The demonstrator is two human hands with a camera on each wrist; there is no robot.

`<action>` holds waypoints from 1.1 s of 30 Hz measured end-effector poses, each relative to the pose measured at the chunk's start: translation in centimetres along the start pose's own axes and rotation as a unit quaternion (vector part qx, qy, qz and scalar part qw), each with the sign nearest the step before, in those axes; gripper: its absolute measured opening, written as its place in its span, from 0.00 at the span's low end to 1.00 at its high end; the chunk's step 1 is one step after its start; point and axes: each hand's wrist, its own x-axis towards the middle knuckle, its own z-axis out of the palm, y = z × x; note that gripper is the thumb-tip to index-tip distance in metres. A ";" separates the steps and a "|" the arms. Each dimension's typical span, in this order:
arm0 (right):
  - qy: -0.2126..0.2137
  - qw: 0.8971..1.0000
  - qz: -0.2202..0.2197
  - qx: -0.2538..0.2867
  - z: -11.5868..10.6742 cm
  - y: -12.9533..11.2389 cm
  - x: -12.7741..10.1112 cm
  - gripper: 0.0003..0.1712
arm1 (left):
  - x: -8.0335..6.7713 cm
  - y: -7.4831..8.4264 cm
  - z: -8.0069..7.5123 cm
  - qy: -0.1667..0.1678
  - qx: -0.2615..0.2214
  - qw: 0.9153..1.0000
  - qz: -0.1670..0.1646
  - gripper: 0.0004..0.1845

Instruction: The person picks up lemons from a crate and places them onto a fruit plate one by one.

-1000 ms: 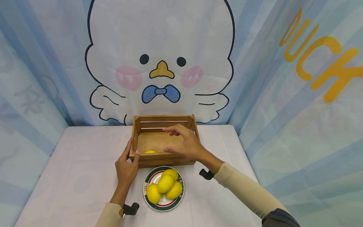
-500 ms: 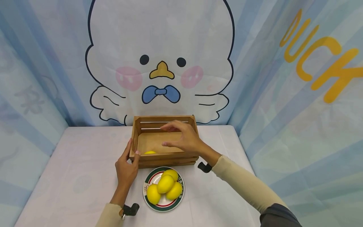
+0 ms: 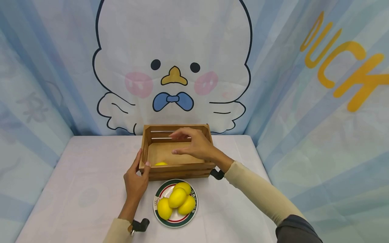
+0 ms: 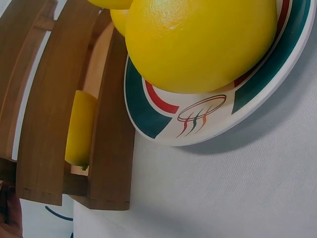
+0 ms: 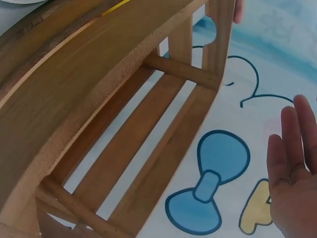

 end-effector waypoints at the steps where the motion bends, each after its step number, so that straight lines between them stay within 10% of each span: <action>1: -0.003 1.000 0.001 -0.001 0.0 0.0 0.1 0.30 | 0.0 0.0 0.0 0.000 0.000 1.000 0.000 0.33; 33: -0.080 0.996 0.014 -0.023 0.4 2.2 2.8 0.31 | 0.0 0.0 -0.1 0.003 -0.003 1.000 0.002 0.33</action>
